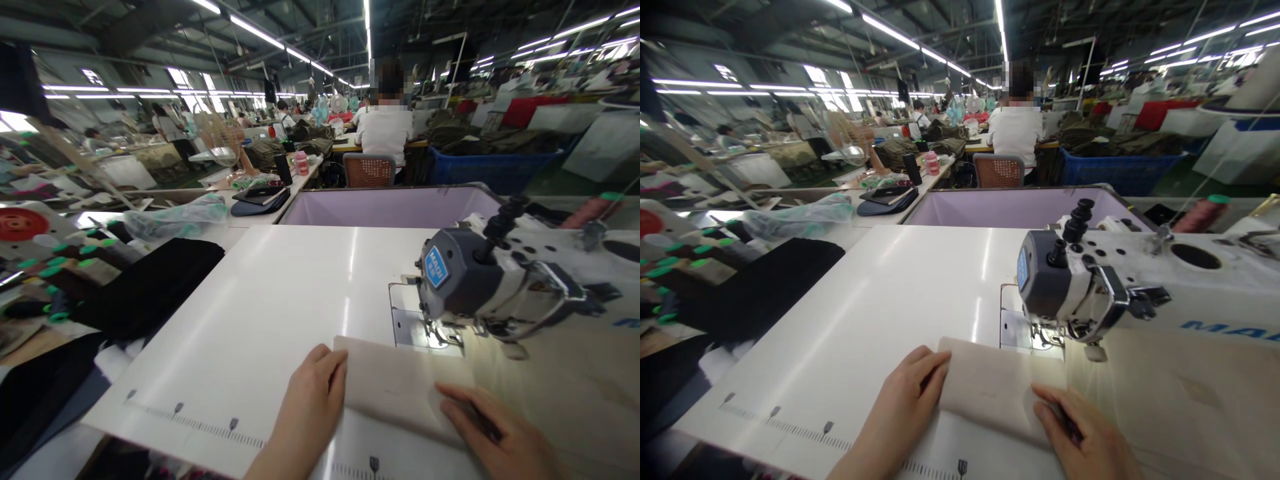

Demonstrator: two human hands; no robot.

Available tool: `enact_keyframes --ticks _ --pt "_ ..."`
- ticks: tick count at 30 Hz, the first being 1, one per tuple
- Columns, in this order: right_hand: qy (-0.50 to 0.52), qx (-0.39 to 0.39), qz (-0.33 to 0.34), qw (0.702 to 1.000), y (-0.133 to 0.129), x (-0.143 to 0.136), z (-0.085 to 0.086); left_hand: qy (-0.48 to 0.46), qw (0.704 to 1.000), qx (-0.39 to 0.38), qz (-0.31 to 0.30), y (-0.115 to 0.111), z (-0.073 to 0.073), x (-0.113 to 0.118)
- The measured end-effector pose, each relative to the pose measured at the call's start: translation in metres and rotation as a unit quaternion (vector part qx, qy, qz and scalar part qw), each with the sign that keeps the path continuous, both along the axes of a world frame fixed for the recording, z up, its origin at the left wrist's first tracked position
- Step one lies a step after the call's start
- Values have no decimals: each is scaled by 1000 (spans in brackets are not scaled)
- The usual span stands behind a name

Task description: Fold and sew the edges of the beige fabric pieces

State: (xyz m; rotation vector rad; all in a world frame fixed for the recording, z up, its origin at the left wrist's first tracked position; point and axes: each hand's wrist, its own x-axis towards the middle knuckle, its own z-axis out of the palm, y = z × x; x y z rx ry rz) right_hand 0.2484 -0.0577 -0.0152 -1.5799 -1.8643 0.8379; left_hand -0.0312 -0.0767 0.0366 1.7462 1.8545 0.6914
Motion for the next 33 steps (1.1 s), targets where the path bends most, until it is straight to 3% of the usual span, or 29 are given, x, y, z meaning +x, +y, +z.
enact_keyframes --ticks 3,10,18,33 --pt "15 -7 -14 1000 -2 -5 4 3 1000 -16 2 1 2 1" --pt "76 -10 -119 990 -11 -18 22 15 1000 -22 2 6 2 -2" --pt "58 -51 -77 994 -1 -14 27 29 1000 1 -10 16 -7 -15" --pt "37 -95 -51 993 4 -15 33 62 997 43 -25 17 -7 -18"
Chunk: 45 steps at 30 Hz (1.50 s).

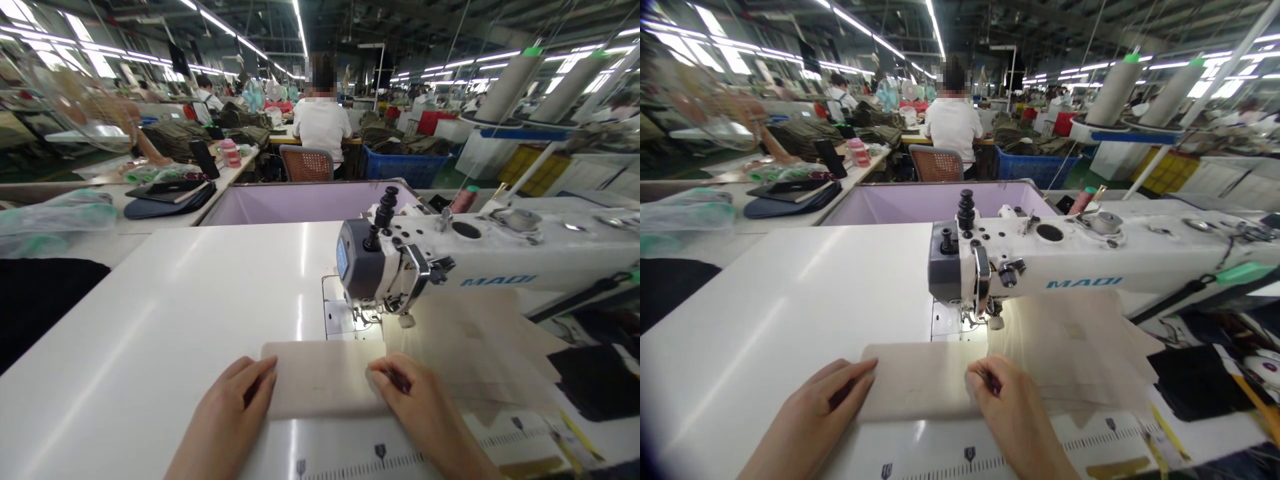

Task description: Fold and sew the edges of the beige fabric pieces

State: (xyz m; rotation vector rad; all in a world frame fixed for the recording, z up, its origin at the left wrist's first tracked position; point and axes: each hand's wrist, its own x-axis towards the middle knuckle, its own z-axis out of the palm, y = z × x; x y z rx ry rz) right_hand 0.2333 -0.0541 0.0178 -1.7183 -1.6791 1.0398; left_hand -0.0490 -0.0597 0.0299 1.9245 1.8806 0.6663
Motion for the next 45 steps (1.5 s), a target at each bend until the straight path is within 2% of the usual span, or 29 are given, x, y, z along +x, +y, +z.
enact_keyframes --ticks 5,8,11,13,14,17,20,22,24,26,29,32,37,45 --pt "-38 8 5 999 1 -2 -1 63 997 29 -15 -3 -3 2" --pt "-100 21 27 994 2 -2 3 159 977 128 -54 -2 -8 2" --pt "-175 75 81 978 1 2 8 235 927 211 -203 3 -12 -1" --pt "-218 135 128 958 0 7 9 267 899 191 -292 6 -11 0" --pt "-231 164 151 947 -1 10 9 281 891 165 -316 6 -9 2" --pt "-236 203 190 931 -1 14 6 319 893 84 -307 8 4 19" --pt "-237 191 184 934 -2 8 5 323 916 28 -235 15 14 46" --pt "-244 187 180 934 -2 1 6 312 930 28 -194 30 16 61" --pt "-253 188 174 933 -2 -6 7 306 933 49 -181 52 15 70" --pt "-255 190 161 934 -1 -12 7 289 932 68 -205 77 13 70" --pt "-241 192 145 940 1 -16 5 233 922 61 -304 113 10 62" --pt "-239 196 137 941 2 -17 3 191 913 49 -357 134 10 55" --pt "-244 207 115 940 2 -17 -1 176 909 50 -374 143 11 55" --pt "-251 219 117 936 5 -18 -2 164 909 49 -380 145 11 55"
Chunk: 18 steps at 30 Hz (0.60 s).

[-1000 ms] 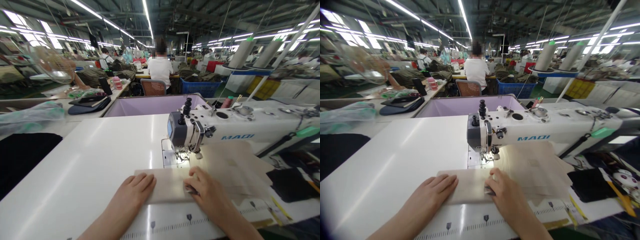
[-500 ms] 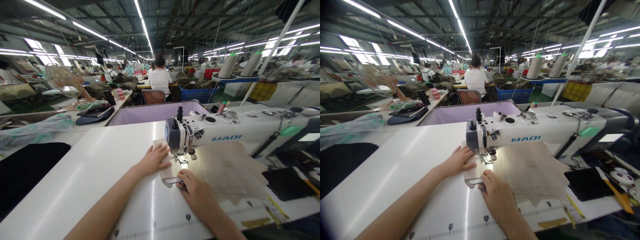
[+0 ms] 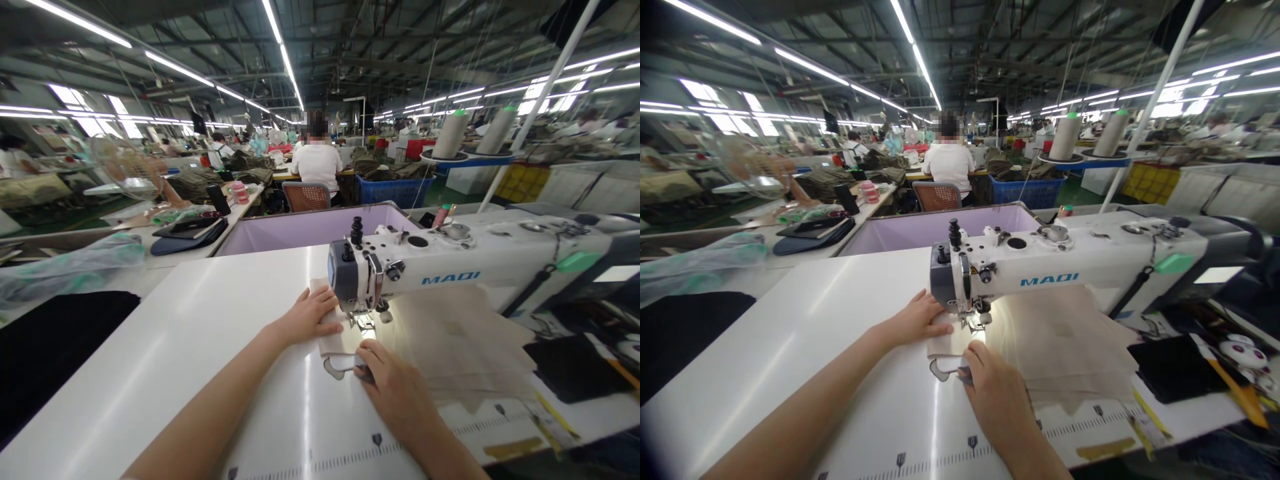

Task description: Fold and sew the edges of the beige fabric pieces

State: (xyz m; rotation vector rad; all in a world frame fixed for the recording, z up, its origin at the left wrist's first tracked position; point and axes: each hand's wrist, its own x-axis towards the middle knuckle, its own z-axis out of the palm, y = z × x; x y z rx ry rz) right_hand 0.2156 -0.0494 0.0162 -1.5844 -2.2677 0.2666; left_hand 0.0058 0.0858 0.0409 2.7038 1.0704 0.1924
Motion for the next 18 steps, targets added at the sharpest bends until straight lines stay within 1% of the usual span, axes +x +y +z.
enact_keyframes --ticks 8,10,13,15,18 --pt "-34 -4 25 999 8 5 1 -6 1000 -4 -17 3 2 0" --pt "-43 -9 26 999 11 5 3 4 1000 -4 -19 6 4 0" --pt "-45 -12 23 999 14 6 7 30 999 12 -5 5 8 3" --pt "-41 -18 30 999 14 6 9 37 998 40 12 -4 10 8" --pt "-32 -21 37 999 9 8 8 13 997 71 20 -34 8 18"
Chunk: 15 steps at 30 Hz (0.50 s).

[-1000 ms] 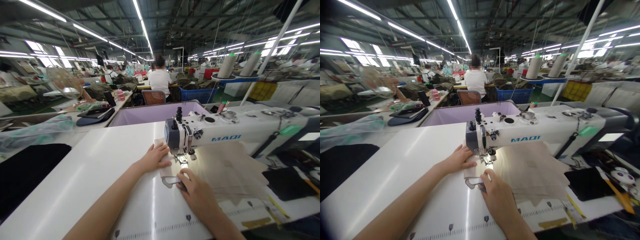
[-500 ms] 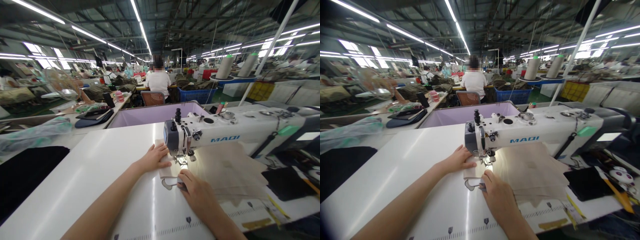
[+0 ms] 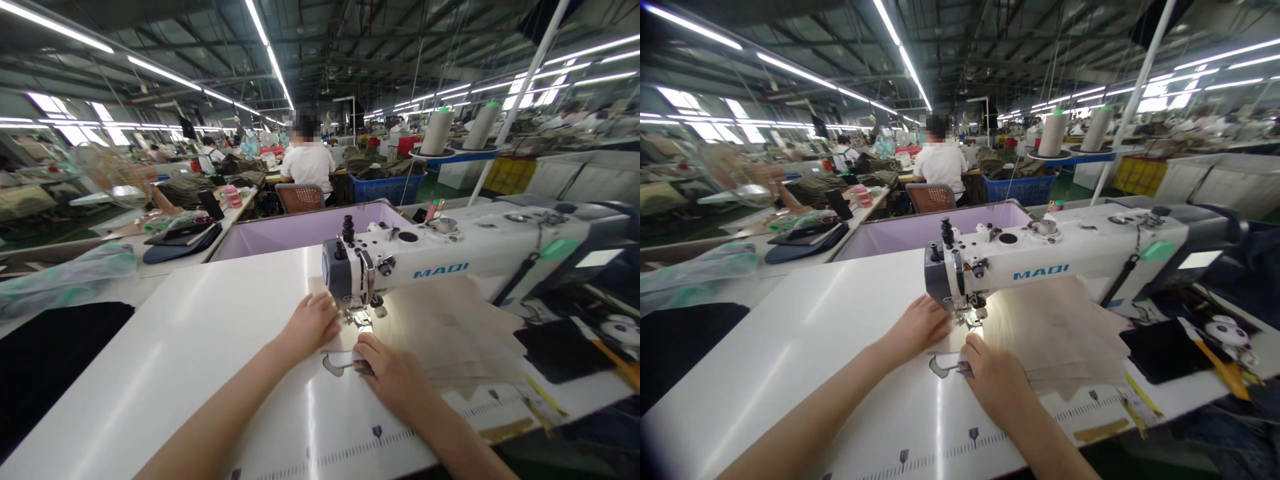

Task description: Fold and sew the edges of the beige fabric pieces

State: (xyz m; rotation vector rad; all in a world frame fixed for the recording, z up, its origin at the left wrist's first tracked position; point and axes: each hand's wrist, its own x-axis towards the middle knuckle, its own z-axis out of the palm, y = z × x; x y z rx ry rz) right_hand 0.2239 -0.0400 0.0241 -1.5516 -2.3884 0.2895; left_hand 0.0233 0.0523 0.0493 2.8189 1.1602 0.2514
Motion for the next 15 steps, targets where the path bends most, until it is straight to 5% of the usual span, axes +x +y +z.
enact_keyframes --ticks 3,7,15 --pt "7 5 3 1000 -6 3 -6 -46 996 -17 -79 -37 -8 5" --pt "-9 1 7 1000 -8 6 -11 -67 993 6 -100 -63 -14 3" --pt "-4 -16 -10 1000 8 1 6 -69 991 -25 -108 -36 -4 2"
